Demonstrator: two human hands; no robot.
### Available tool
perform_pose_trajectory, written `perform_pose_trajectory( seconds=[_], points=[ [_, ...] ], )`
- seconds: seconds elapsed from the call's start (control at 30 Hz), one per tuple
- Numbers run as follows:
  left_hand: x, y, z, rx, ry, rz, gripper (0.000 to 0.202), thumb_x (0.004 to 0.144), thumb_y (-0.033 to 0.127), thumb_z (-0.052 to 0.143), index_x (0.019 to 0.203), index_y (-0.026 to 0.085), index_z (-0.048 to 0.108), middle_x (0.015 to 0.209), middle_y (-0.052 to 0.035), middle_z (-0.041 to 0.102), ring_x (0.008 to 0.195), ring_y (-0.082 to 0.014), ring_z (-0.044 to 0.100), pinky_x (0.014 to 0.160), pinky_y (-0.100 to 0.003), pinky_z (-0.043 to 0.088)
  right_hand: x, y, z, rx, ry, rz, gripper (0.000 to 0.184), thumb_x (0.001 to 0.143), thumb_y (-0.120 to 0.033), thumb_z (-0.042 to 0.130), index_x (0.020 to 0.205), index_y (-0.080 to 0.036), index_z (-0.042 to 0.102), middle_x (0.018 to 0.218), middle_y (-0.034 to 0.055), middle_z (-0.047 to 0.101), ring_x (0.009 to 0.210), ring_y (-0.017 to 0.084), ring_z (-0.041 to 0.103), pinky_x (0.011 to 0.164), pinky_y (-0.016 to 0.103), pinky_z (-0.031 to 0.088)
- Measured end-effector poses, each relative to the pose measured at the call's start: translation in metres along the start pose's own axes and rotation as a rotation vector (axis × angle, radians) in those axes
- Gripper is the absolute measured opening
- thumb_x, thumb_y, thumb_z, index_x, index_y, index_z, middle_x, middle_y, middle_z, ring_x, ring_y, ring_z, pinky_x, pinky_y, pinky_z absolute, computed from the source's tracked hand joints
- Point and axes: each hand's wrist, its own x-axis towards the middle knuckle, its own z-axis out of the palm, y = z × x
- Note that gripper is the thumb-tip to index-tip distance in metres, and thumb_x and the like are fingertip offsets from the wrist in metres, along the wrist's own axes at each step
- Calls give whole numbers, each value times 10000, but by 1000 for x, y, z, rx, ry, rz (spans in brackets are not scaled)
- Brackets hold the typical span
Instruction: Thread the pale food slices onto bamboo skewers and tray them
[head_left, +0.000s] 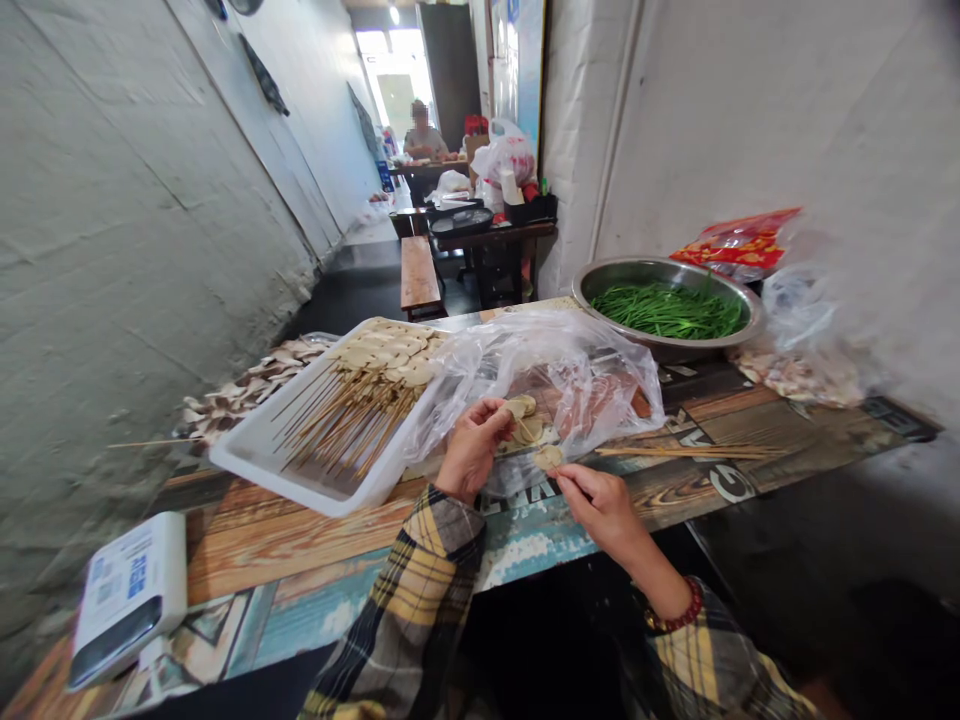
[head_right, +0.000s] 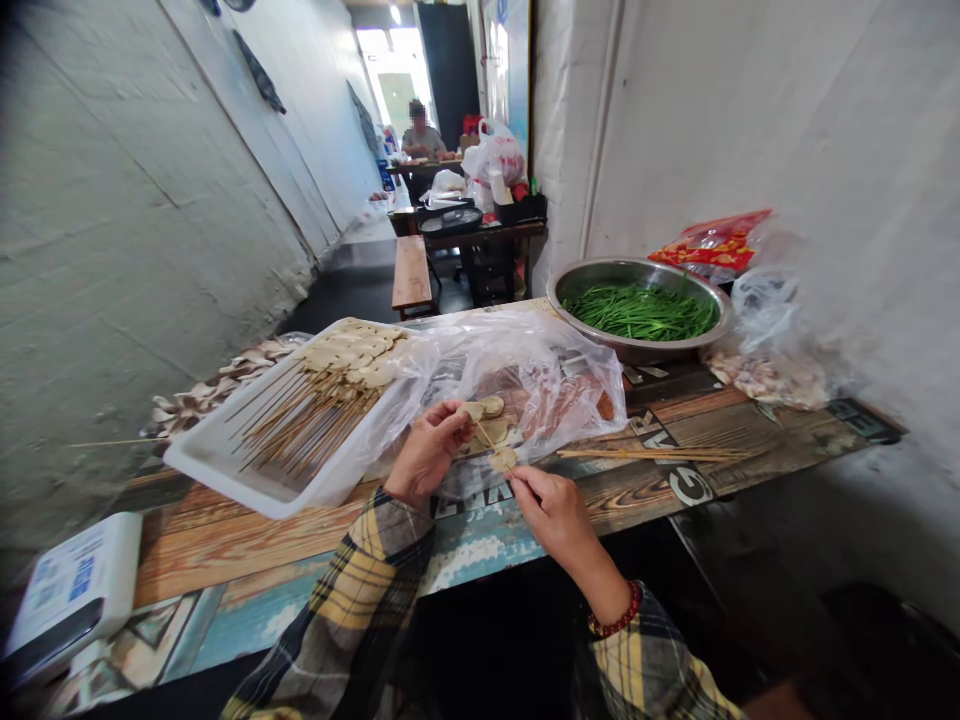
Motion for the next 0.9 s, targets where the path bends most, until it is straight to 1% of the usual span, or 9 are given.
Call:
perform_pose_trajectory(
  seconds=[0.1, 0.2, 0.43, 0.53, 0.6, 0.7, 0.8, 0.9],
  points=[
    [0, 0, -1, -6, 14, -1, 248, 623, 273, 788, 716, 143, 598, 655, 30, 585, 545, -61, 537, 536, -184, 410, 0, -3, -2, -1, -10, 2, 279, 923, -268, 469, 942, -160, 725, 712, 42, 734, 574, 164, 668, 570, 223, 491],
    [-1, 0, -1, -27, 12, -18, 251, 616, 263, 789, 701, 144, 585, 640, 33, 579, 527, -57, 523, 528, -184, 406, -1, -4, -3, 3, -20, -9, 279, 923, -265, 468, 948, -162, 726, 721, 46, 737, 584, 169, 673, 603, 236, 506],
    [-4, 1, -1, -76, -13, -94, 262, 592, 252, 802, 688, 145, 584, 611, 25, 562, 519, -69, 506, 504, -204, 397, -3, -4, -4, 35, -24, -25, 284, 930, -274, 465, 978, -168, 724, 811, 64, 755, 659, 185, 690, 668, 262, 526],
    [-3, 0, -1, -115, -30, -127, 264, 572, 233, 811, 687, 141, 592, 608, 21, 564, 513, -68, 498, 505, -207, 396, -3, -5, -5, 46, -30, -23, 292, 931, -273, 463, 983, -154, 724, 828, 75, 755, 693, 191, 697, 662, 255, 522],
    [-3, -2, 0, -121, -45, -136, 264, 571, 228, 810, 687, 138, 590, 605, 23, 564, 507, -62, 491, 511, -204, 394, -3, -5, -5, 50, -36, -19, 303, 934, -279, 458, 986, -145, 724, 799, 75, 748, 684, 191, 696, 634, 247, 516],
    [-4, -4, 3, -82, -43, -86, 251, 592, 241, 794, 686, 136, 587, 608, 27, 563, 503, -55, 487, 522, -199, 391, -1, -6, -5, 31, -32, -11, 320, 936, -295, 448, 976, -140, 725, 692, 59, 721, 629, 185, 683, 584, 237, 502],
    [-5, -7, 7, -10, -6, -4, 227, 616, 259, 771, 691, 136, 595, 613, 31, 565, 509, -58, 495, 531, -199, 386, 0, -7, -4, 8, -19, 3, 329, 934, -303, 442, 959, -140, 727, 600, 40, 684, 584, 182, 667, 557, 234, 490],
    [-5, -9, 9, 49, 23, 36, 212, 628, 273, 754, 702, 143, 604, 612, 33, 571, 508, -64, 496, 534, -203, 384, 1, -8, -4, -3, -13, 24, 323, 930, -308, 442, 950, -157, 727, 543, 22, 659, 556, 180, 656, 535, 233, 481]
  ],
)
